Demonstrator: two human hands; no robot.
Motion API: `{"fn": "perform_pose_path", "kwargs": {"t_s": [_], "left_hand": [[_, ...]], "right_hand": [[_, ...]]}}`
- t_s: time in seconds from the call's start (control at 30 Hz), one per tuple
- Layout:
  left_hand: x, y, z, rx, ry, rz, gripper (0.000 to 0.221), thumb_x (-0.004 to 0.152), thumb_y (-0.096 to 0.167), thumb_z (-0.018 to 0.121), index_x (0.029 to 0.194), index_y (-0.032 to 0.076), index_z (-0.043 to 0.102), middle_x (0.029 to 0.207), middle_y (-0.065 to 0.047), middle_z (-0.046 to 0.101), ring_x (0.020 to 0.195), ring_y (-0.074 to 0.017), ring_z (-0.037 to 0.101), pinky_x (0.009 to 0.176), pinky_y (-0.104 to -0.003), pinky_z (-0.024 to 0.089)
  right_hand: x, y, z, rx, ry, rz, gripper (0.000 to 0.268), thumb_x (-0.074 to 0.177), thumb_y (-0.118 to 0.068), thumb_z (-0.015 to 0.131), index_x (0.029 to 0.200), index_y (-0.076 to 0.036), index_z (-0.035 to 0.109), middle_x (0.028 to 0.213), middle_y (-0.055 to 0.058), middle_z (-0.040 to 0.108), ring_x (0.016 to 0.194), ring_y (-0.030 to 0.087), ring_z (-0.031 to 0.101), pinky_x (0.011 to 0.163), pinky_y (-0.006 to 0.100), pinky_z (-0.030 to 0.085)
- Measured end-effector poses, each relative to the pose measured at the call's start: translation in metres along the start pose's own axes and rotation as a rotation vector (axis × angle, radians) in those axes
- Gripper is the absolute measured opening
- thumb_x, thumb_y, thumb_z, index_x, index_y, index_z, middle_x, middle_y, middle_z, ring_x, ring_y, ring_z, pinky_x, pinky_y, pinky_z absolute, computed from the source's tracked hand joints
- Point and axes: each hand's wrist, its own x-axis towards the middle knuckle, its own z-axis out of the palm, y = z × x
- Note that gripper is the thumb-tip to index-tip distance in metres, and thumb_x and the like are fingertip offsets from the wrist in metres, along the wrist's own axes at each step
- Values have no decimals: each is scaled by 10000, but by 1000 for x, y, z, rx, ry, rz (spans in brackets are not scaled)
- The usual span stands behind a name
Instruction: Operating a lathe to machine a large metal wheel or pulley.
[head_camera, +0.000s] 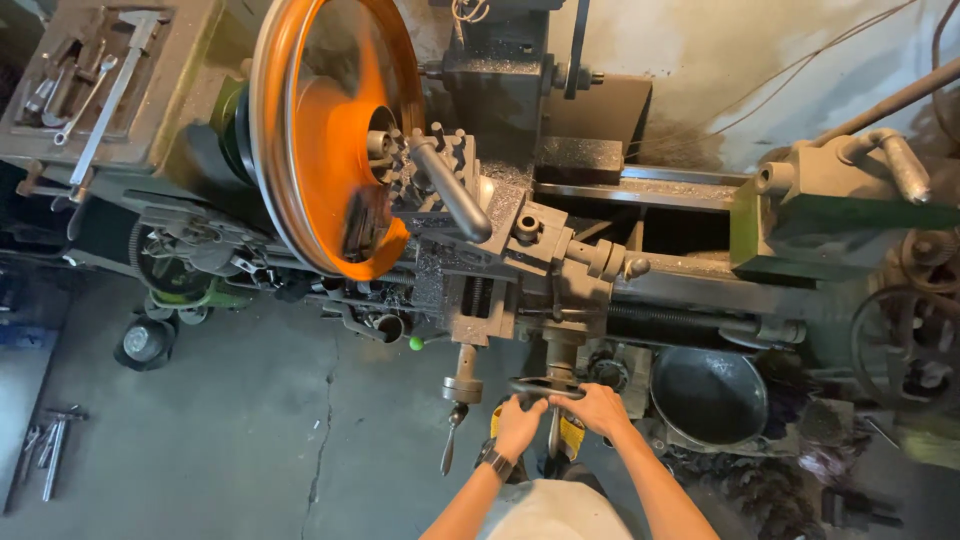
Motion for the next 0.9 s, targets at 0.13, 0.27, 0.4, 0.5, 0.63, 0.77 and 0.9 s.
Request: {"fn": "perform_pose_path", "kwargs": {"t_s": [0.13, 0.27, 0.4, 0.5, 0.63, 0.77, 0.9], "left_hand": [[-55, 63, -55, 14, -53, 249, 381, 861, 281, 750, 1107, -8, 728, 1011, -165, 769, 925, -277, 740, 832, -353, 567], [-73, 85, -105, -15, 86, 473, 229, 907, 174, 692, 1059, 6, 725, 950, -139, 779, 882, -292, 758, 811, -358, 585], [-61, 71, -144, 216, 289, 624, 269, 895, 170, 715, 1122, 27, 693, 1069, -166, 724, 1009, -340, 694, 884, -407, 537], [-39, 40, -161, 385, 367, 597, 522, 822, 249, 784, 1245, 8, 597, 1233, -212, 621, 1147, -400, 575, 956, -466, 467], [-9, -5, -168, 202, -11, 98, 788, 802, 517, 782, 1380, 47, 525, 1331, -168, 598, 1248, -327, 568, 1022, -456, 487], [12, -32, -166, -283, -402, -296, 839, 799, 630, 687, 1445, 126, 505, 1377, -73, 563, 1289, -254, 539, 1009, -495, 512], [13, -29, -155, -481, -371, -340, 790, 805, 580, 706, 1433, 152, 494, 1356, 3, 550, 1277, -171, 512, 1010, -487, 519]], "right_hand": [[-2, -8, 4, -73, 33, -15, 1069, 642, -806, 721, 1334, 5, 645, 1235, 247, 702, 1186, 366, 676, 1020, 448, 526], [-19, -32, -6, -136, 22, 13, 998, 668, -805, 682, 1297, -31, 680, 1194, 228, 719, 1146, 367, 689, 987, 458, 536], [-20, -39, -3, -164, 22, 14, 900, 687, -792, 658, 1193, -54, 749, 1120, 210, 749, 1088, 366, 711, 945, 466, 550], [-11, -35, 6, -224, 27, 11, 869, 722, -808, 644, 1087, -33, 788, 1048, 199, 767, 1034, 354, 728, 901, 464, 562], [-10, -36, 8, -269, 22, 12, 869, 733, -836, 633, 1081, -55, 791, 1011, 185, 775, 1000, 336, 743, 867, 456, 576], [-11, -36, 7, -248, 24, 16, 845, 708, -840, 627, 1119, -119, 787, 1022, 176, 777, 1017, 336, 738, 880, 454, 570], [-13, -36, 3, -239, 38, 14, 841, 698, -837, 635, 1131, -132, 789, 1043, 178, 773, 1043, 343, 728, 902, 453, 561]]}}
